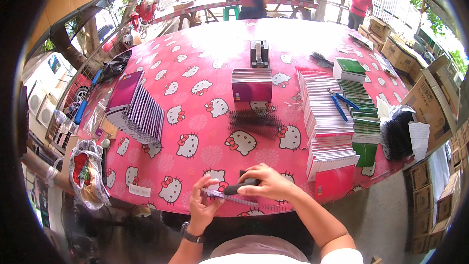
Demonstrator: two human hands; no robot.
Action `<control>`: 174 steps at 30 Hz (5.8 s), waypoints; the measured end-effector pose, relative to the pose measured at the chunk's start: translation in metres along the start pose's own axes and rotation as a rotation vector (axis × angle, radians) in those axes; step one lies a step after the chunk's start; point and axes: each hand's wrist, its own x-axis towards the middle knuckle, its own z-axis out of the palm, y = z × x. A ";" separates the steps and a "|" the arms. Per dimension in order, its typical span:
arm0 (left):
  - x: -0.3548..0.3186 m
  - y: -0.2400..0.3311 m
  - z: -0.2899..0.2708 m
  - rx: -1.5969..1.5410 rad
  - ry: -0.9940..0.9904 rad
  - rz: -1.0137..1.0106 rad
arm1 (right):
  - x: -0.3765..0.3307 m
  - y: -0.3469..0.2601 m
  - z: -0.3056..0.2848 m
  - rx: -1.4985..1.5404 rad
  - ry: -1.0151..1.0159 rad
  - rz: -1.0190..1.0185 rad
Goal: The person inserts spiral bindings into small notebooks and stacks them on a table. They repeatedly pick up a notebook, align the binding, and place the finished item into a growing pile.
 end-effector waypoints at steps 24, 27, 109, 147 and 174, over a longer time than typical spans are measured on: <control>0.000 -0.009 0.004 -0.314 0.134 -0.126 | 0.019 0.001 0.004 0.413 -0.145 -0.091; -0.002 -0.012 0.000 -0.301 0.116 -0.142 | 0.021 -0.002 0.003 -0.036 0.026 -0.072; 0.241 0.068 -0.226 0.276 0.828 0.451 | 0.423 -0.112 0.069 0.262 0.590 -0.429; 0.141 0.137 -0.125 0.275 0.185 0.499 | 0.206 0.008 -0.121 -0.283 1.025 -0.225; 0.007 0.234 0.100 0.403 -0.137 1.729 | 0.160 0.001 -0.117 -1.003 1.072 -0.291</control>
